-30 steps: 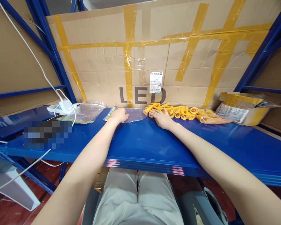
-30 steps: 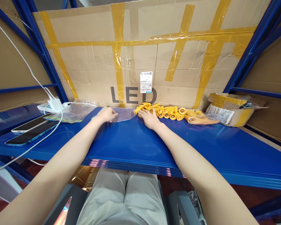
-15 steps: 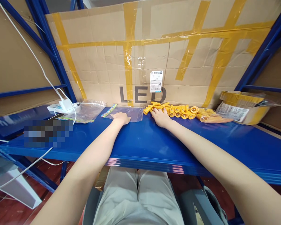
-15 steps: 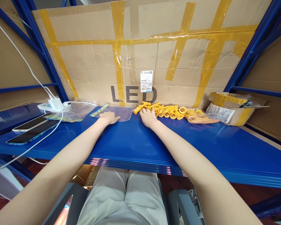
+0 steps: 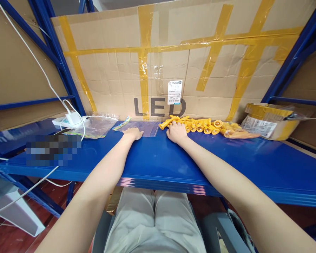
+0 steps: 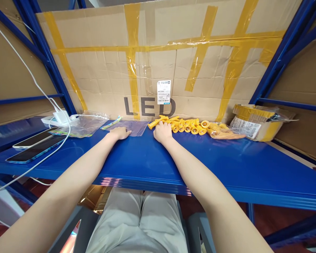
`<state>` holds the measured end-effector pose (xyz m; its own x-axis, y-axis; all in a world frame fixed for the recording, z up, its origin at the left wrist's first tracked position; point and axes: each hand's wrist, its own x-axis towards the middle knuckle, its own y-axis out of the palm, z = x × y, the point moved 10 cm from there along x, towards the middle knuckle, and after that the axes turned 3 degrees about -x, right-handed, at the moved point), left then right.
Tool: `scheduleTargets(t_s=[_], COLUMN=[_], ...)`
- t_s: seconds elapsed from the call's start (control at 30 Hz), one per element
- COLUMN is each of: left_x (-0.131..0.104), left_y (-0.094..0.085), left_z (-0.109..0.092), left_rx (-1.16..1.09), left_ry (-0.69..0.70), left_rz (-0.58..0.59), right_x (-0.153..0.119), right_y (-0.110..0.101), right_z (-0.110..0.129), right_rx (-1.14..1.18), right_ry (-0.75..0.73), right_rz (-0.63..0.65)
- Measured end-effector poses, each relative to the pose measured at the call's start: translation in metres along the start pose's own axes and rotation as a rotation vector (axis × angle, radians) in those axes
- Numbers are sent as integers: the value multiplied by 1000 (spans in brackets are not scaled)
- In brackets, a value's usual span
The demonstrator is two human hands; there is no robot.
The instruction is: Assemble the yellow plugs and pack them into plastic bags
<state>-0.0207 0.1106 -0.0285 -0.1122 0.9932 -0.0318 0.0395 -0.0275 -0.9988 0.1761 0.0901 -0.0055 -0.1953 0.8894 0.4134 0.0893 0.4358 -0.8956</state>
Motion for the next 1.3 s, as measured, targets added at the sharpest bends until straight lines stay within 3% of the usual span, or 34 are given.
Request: scheduleTargets(t_s=[0.13, 0.33, 0.47, 0.6, 0.7, 0.8, 0.93, 1.1, 1.3], left_x=[2, 5, 4, 4, 4, 5, 7, 8, 4], left_y=[2, 4, 4, 4, 3, 3, 4, 3, 2], left_z=[0, 0, 0, 1, 1, 1, 1, 2, 1], left_rx=[-5, 13, 20, 29, 31, 25, 10, -10, -5], left_ry=[18, 45, 43, 35, 29, 38, 43, 33, 29], left_rz=[12, 27, 24, 16, 6, 1, -1, -8, 1], right_x=[2, 0, 2, 3, 2, -4, -14, -15, -11], right_y=[0, 7, 9, 13, 21, 37, 44, 35, 26], right_z=[-9, -14, -23, -44, -52, -52, -48, -57, -67], right_rx=[47, 87, 202, 511, 917, 1356, 1646, 1730, 1650], right_ry=[75, 108, 165, 319, 419, 586, 770, 812, 751], right_rz=[-6, 111, 94, 23, 4, 101, 200, 69, -123])
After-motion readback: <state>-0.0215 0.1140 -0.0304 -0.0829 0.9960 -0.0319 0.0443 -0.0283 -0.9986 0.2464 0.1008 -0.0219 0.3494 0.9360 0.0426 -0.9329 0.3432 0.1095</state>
